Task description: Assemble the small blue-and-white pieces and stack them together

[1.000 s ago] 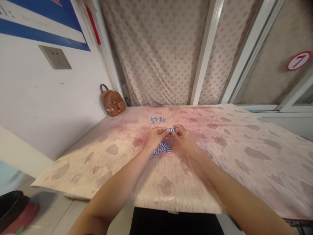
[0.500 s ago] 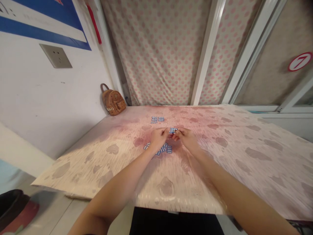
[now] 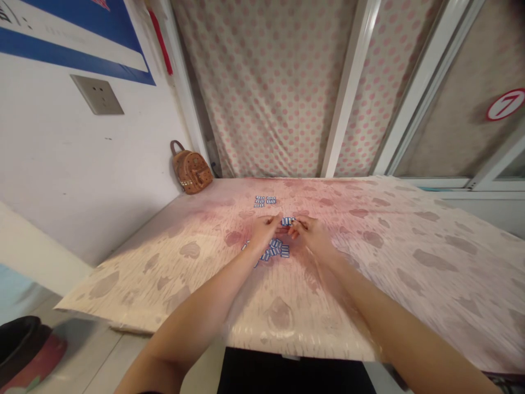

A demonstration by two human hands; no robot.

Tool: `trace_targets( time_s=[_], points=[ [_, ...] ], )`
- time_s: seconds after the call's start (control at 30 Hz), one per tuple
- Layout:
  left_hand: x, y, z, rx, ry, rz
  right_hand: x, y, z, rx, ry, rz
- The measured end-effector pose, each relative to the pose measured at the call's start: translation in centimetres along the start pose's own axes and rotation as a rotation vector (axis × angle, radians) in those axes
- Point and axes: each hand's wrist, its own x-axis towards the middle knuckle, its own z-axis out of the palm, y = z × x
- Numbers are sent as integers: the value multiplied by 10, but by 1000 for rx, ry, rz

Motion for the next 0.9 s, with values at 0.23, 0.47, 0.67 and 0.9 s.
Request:
trace_targets(
  time_s=[0.23,0.47,0.67,0.9],
  points=[
    [-3,2,1,7,-33,28,-1,-2,1,-4,-2,3],
    [-1,0,-2,14,-100,145,4,8,0,118,45,33],
    [6,-3,-2,-10,-24,94,-1,0,-2,-162,79,-70],
    [0,3,-2,-72,-38,42,-1,3,-4,-310,54,-165]
  ],
)
